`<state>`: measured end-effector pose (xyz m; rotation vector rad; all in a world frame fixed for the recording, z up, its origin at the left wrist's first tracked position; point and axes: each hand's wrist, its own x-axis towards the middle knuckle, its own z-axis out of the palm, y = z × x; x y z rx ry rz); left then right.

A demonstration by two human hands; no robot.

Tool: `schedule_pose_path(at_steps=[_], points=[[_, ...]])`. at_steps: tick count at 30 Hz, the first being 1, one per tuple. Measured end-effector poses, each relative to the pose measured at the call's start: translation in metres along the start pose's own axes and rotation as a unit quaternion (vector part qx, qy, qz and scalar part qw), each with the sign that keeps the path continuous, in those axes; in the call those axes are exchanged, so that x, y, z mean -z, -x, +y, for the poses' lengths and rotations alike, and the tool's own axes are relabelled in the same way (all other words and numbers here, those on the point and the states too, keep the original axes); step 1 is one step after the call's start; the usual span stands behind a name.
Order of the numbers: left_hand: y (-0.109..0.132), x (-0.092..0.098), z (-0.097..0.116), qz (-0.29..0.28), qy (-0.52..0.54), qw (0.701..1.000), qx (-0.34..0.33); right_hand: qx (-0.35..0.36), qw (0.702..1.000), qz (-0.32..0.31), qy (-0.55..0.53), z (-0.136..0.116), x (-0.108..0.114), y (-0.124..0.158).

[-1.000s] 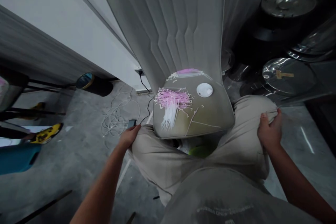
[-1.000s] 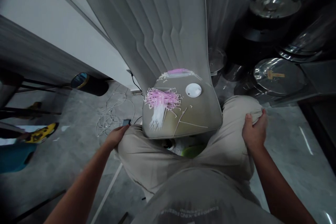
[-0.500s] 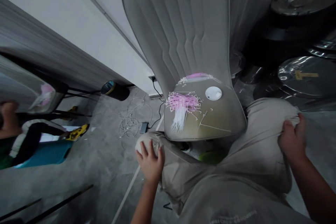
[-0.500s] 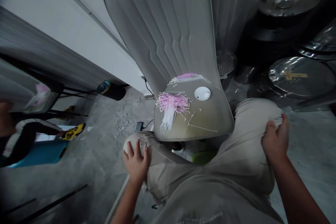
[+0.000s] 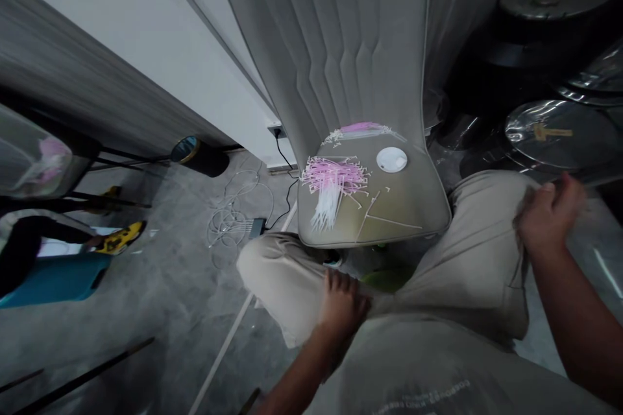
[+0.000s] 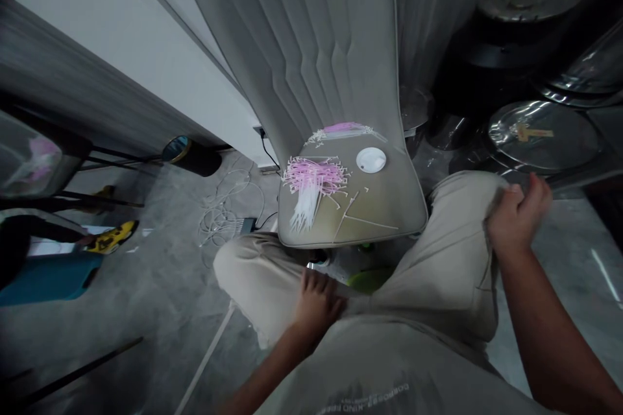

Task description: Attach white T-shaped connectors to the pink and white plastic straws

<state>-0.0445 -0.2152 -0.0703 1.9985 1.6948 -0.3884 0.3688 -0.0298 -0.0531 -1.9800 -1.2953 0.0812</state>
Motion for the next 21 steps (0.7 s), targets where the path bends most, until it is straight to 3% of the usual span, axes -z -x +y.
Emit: schedule_pose_path(at_steps=[2,5,9,13,21], points=[[-0.021,-0.007,0.021,-0.086,0.009,0.995,-0.048,0.074,0.996,0.046,0.001,-0.018,-0.004,-0.004],[-0.055,-0.025,0.057,-0.145,0.036,0.983,-0.105,0.145,0.988,0.027,-0.051,-0.051,-0.031,0.009],[-0.089,-0.051,0.093,-0.187,0.075,0.969,-0.141,0.278,0.945,-0.155,-0.071,-0.085,-0.08,0.047],[-0.101,-0.06,0.1,-0.201,0.111,0.964,-0.133,0.388,0.883,-0.246,-0.098,-0.107,-0.108,0.061],[-0.107,-0.052,0.096,-0.198,0.15,0.961,-0.121,0.519,0.796,-0.305,-0.06,-0.161,-0.158,0.026]])
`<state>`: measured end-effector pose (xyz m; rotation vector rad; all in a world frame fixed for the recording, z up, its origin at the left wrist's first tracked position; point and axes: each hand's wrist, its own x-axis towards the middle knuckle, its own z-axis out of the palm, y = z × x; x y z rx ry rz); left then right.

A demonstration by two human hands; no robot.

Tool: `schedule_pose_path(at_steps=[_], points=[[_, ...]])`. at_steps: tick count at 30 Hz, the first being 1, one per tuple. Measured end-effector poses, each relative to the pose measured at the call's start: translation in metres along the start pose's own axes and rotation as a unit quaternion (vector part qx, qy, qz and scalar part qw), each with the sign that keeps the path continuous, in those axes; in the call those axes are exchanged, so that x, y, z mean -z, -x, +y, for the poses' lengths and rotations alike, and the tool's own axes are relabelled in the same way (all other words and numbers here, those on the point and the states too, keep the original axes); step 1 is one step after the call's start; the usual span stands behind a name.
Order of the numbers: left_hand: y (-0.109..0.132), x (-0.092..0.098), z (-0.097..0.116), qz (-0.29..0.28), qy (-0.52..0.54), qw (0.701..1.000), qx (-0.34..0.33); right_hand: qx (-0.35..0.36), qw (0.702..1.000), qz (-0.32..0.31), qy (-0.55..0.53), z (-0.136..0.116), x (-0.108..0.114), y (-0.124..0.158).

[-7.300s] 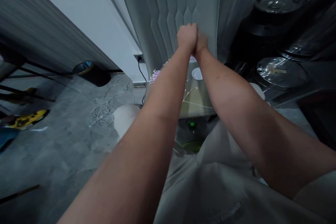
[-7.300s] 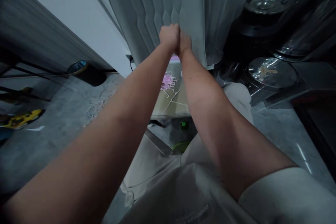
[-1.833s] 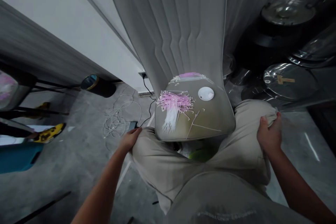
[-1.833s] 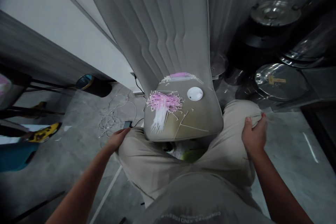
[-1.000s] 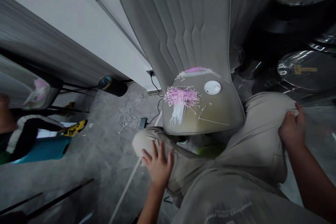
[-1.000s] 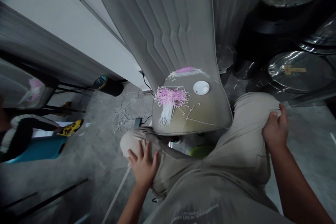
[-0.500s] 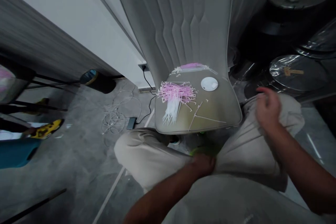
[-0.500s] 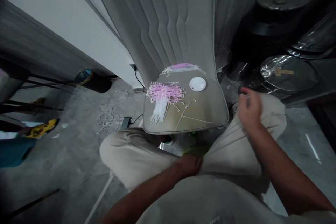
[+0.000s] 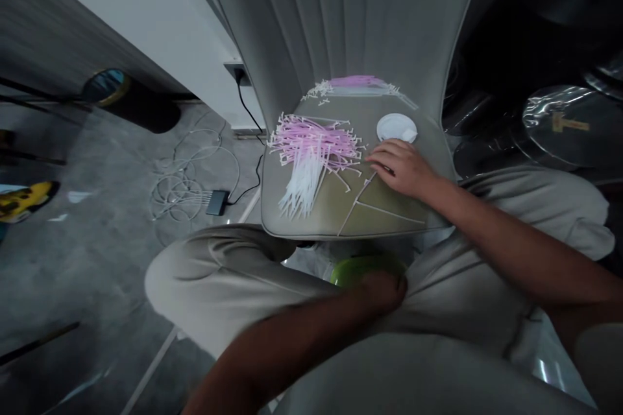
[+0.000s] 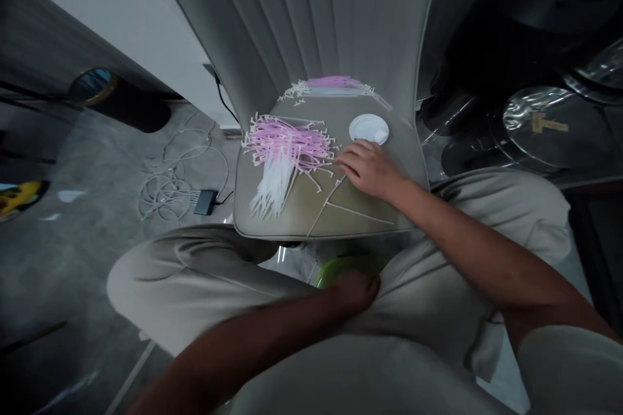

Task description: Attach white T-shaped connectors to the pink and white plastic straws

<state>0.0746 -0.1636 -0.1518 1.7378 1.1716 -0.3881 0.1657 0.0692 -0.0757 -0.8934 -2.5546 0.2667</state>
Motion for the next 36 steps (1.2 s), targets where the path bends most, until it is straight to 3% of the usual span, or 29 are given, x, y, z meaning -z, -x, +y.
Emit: schedule_pose_path(at_steps=[3,10,16,29,36], points=[[-0.003,0.002,-0.001,-0.003,0.02,1.0,-0.001,0.018,0.999,-0.027,0.001,0.0,0.0,-0.006],[-0.006,0.004,-0.01,-0.009,0.061,0.998,-0.004,0.022,0.998,-0.065,-0.012,-0.003,0.009,0.019],[-0.009,0.001,-0.01,-0.01,0.078,0.997,-0.005,0.015,0.994,-0.112,-0.01,-0.009,0.001,0.022],[-0.008,0.004,-0.011,-0.01,0.093,0.996,0.003,0.016,0.994,-0.109,-0.013,-0.012,-0.003,0.022],[-0.006,0.007,-0.01,0.003,0.089,0.996,-0.003,-0.035,0.996,-0.077,-0.01,-0.011,-0.006,0.022]])
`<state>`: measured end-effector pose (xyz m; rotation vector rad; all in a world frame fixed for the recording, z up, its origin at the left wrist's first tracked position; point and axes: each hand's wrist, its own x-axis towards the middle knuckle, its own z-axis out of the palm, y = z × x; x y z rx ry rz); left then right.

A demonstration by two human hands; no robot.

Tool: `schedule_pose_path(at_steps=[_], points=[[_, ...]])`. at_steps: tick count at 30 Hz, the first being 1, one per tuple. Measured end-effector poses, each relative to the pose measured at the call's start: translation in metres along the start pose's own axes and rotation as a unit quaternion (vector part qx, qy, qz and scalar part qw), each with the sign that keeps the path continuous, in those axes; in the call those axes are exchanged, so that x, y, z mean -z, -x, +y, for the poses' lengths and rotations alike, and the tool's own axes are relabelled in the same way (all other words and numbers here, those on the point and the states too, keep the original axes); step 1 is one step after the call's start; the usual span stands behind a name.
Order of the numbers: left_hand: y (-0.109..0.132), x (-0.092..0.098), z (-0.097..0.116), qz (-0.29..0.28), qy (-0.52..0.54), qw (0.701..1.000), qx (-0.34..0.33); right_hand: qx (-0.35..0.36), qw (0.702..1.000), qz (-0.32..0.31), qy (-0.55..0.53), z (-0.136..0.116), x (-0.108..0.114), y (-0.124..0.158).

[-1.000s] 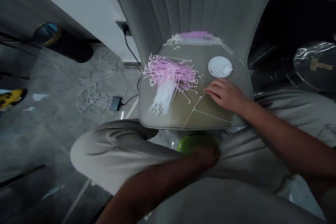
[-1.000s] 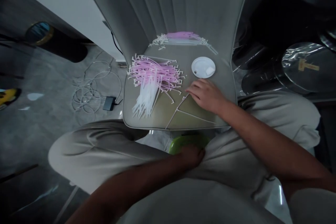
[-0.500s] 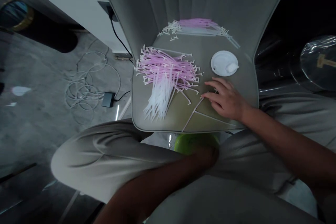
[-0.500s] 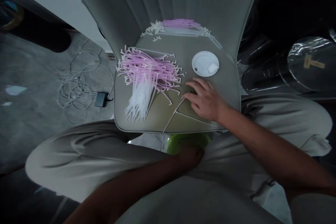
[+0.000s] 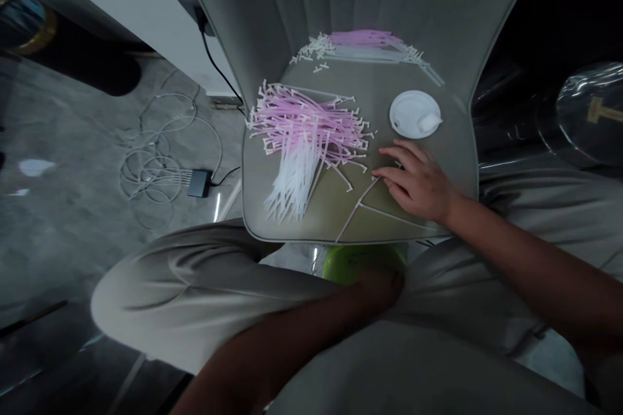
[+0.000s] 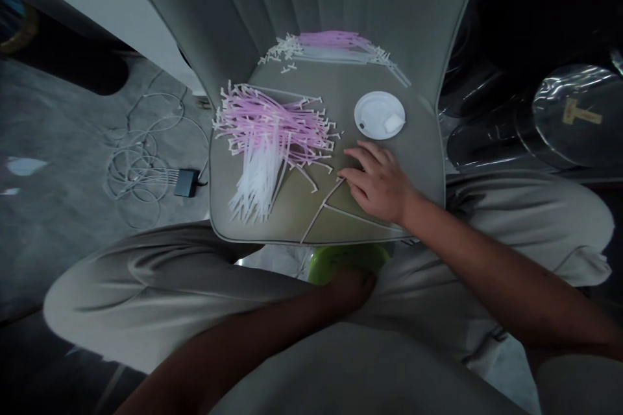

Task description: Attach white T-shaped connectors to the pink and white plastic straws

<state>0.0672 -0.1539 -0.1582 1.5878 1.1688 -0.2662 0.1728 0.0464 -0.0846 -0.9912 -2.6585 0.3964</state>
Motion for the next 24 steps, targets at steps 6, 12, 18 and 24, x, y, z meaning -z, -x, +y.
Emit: schedule_pose_path(at_steps=[6,12,18,24], points=[[0.0,0.002,0.0,0.003,-0.001,1.0,-0.007,0.039,0.999,0.0,-0.026,-0.001,0.001,0.0],[-0.001,-0.001,-0.001,0.004,-0.001,1.0,-0.004,0.076,0.997,-0.014,-0.025,-0.003,0.003,0.0],[0.0,0.001,-0.001,0.0,0.002,1.0,-0.01,0.02,1.0,0.01,-0.017,0.002,0.001,-0.001],[0.001,0.003,0.0,-0.004,0.002,1.0,-0.005,-0.013,0.999,0.03,-0.001,0.008,0.0,-0.003]])
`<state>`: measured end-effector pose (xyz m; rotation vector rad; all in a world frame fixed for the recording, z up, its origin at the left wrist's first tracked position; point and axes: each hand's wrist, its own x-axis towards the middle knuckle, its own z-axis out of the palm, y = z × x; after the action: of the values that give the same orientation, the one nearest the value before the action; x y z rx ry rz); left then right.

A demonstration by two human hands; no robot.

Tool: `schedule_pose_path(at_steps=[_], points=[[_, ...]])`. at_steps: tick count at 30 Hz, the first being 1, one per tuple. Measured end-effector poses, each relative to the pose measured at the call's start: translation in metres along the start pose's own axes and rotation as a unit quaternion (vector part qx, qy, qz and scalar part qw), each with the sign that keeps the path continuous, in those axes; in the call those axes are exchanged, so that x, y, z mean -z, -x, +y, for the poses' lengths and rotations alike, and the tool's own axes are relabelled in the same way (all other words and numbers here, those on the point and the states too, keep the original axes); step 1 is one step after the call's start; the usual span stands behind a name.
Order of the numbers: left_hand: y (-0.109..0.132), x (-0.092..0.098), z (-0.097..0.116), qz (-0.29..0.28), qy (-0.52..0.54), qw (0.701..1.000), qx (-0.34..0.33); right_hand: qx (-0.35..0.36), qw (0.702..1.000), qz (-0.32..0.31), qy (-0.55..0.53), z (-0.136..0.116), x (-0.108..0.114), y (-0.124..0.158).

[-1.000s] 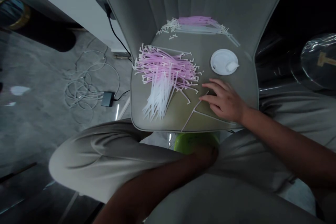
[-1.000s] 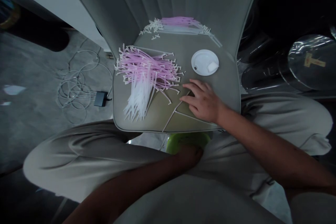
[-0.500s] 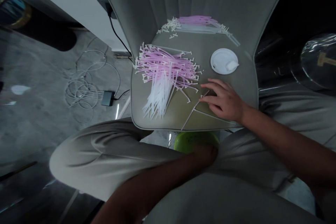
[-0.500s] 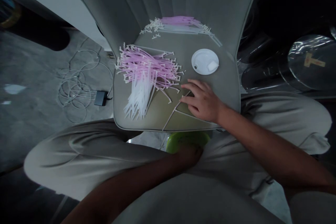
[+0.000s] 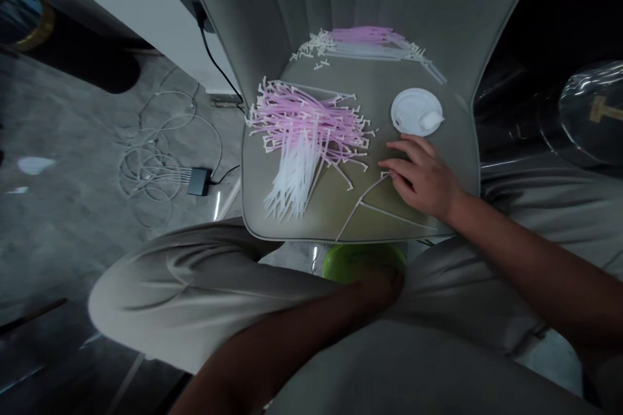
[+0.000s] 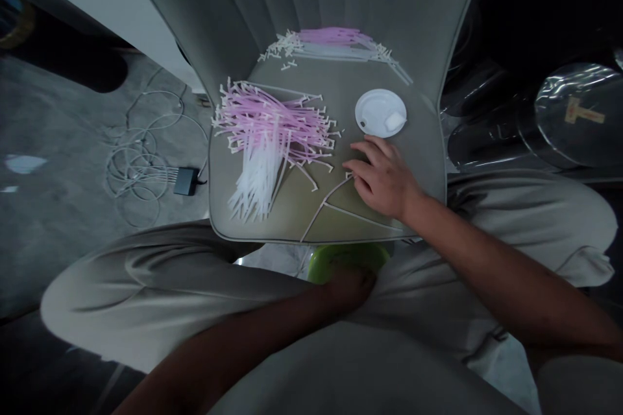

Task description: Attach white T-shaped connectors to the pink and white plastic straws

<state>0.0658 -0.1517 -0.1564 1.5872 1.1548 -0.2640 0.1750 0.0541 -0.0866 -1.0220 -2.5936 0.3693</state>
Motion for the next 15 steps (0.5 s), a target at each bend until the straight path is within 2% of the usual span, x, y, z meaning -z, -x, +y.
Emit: schedule_pose_path(at_steps=[4,10,15], points=[[0.0003,0.0011,0.0008,-0.004,-0.002,1.0,0.001,-0.002,1.0,0.008,-0.008,0.0018,-0.0001,-0.0006],[-0.0007,-0.0002,-0.0005,0.0,-0.002,1.0,-0.002,0.041,0.999,0.013,-0.022,0.0022,0.0024,0.0005],[-0.0011,-0.0007,-0.0014,-0.001,0.0,1.0,-0.008,0.02,1.0,0.001,-0.014,0.003,0.0017,-0.0005]])
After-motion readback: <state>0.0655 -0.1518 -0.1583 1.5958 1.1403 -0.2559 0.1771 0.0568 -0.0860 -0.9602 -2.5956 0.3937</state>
